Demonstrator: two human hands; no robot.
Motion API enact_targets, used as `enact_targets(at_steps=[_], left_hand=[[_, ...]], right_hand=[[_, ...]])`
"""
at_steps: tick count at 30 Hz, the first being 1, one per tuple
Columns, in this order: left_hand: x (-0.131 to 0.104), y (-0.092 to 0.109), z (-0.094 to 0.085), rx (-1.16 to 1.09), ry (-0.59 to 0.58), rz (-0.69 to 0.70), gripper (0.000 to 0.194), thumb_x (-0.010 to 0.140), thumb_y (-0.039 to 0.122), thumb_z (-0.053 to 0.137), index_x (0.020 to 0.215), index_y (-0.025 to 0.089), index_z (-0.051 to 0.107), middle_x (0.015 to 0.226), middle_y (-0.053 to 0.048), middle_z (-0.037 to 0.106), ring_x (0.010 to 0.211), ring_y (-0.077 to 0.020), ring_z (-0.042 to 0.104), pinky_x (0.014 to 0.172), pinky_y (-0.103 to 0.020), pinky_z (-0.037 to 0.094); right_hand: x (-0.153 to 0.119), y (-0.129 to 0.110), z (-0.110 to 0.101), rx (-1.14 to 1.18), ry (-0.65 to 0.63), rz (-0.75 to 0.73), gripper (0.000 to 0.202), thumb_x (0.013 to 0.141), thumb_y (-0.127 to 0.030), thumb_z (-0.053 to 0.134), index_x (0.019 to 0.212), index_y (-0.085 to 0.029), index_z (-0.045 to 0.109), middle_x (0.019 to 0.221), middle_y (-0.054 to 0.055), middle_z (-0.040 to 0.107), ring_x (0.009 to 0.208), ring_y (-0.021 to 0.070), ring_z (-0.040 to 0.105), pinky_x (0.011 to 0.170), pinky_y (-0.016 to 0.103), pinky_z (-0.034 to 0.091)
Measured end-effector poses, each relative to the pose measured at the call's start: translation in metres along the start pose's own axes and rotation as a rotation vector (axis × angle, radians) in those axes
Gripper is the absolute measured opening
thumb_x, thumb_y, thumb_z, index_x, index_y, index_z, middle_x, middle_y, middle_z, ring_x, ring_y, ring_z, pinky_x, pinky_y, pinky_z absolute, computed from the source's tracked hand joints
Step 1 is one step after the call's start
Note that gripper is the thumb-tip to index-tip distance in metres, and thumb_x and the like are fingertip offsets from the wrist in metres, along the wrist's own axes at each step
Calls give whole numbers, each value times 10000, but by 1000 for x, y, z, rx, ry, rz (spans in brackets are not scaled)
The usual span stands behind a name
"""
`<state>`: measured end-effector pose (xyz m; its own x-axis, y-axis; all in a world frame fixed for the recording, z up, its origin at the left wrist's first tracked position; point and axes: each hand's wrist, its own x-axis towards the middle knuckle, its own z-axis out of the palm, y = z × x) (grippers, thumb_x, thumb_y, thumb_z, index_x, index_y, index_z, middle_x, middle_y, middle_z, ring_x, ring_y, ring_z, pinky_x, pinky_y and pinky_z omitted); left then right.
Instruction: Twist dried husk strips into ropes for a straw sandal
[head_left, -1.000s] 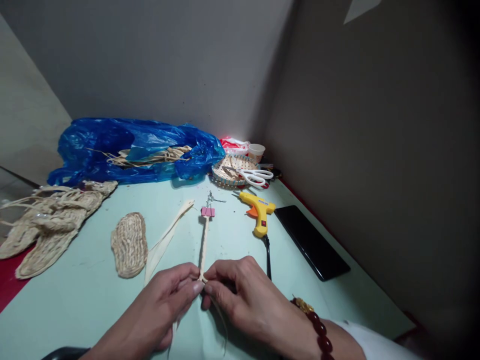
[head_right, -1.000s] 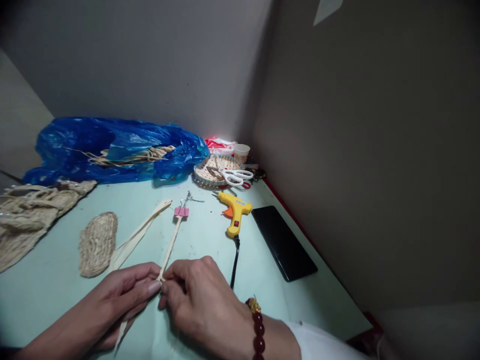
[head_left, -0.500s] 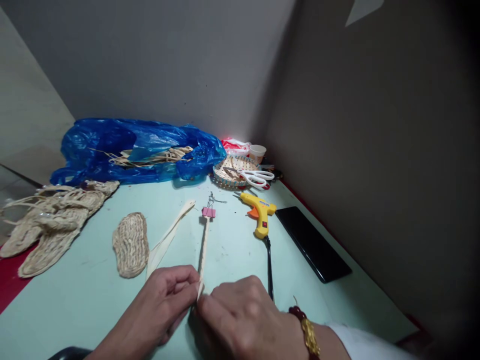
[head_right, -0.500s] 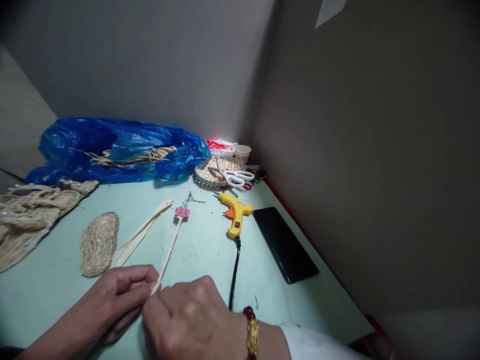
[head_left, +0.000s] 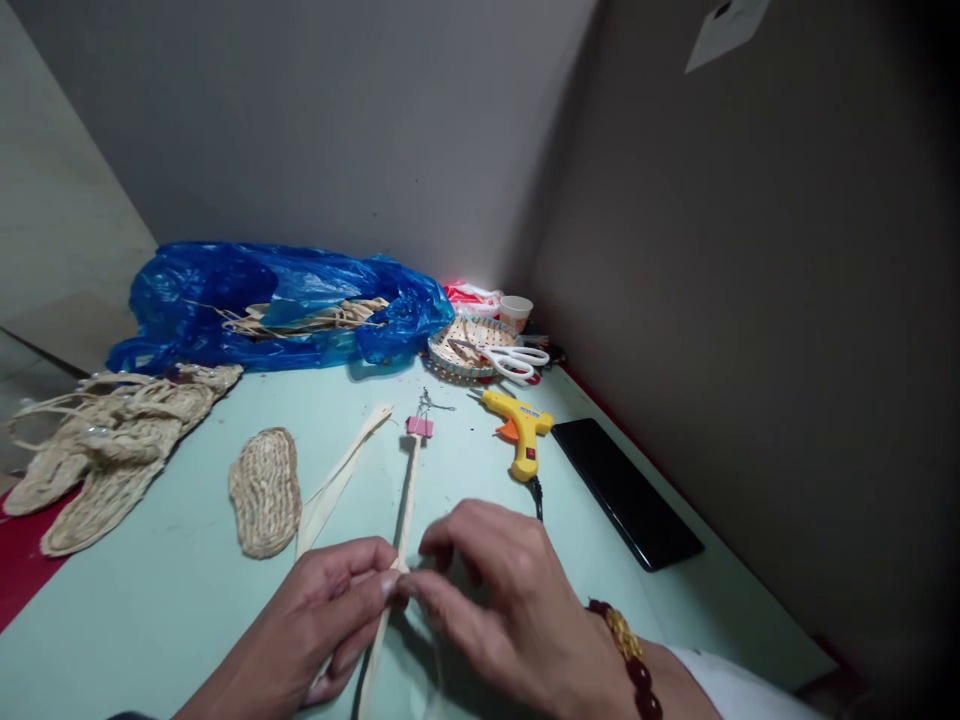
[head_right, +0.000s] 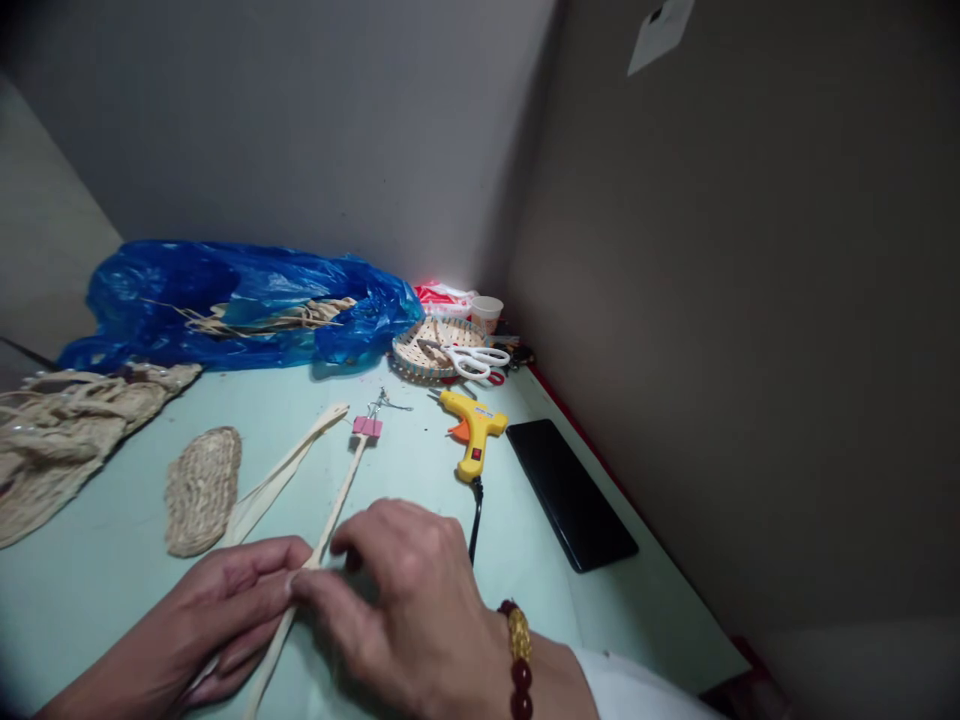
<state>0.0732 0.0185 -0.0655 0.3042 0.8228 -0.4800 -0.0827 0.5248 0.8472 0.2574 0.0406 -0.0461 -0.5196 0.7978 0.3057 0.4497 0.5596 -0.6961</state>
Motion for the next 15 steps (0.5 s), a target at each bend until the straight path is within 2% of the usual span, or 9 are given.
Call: enact_targets(at_steps=[2,5,9,12,15], left_hand=[[0,1,0,-9,-13,2,373,744,523,705,712,196,530,379,145,298,333,-16,105,344,-178,58],[-2,2,1,57,-25,11,350,780,518,659,721,193,544,393,143,283,342,-29,104,344,-187,55],[-7,4,5,274,14,102,315,829,476,594,772,166,596,454,116,304,399,-64,193,390,-200,119],[-11,4,8,473,109,166,302,853,448,551,752,170,614,493,96,321,463,-98,281,458,-220,226],[-14,3,9,602,159,213,288,872,413,522,694,196,588,518,80,351,490,-119,331,483,-239,267]], right_hand=[[4,0,-4,183,-95,183,236,880,-383,632,923,-157,684,729,11,638,619,110,515,589,224,367],[7,5,-1,535,-289,317,274,896,-421,607,898,-155,670,662,-13,628,556,83,453,546,206,331],[12,9,7,840,-263,440,328,825,-438,680,849,-110,684,614,-10,584,554,82,479,578,212,353],[14,9,10,886,-230,483,306,799,-399,698,766,-95,678,610,0,576,588,95,514,626,227,381],[12,9,13,890,-192,480,243,799,-349,689,769,-115,636,659,17,620,637,114,559,666,240,411]])
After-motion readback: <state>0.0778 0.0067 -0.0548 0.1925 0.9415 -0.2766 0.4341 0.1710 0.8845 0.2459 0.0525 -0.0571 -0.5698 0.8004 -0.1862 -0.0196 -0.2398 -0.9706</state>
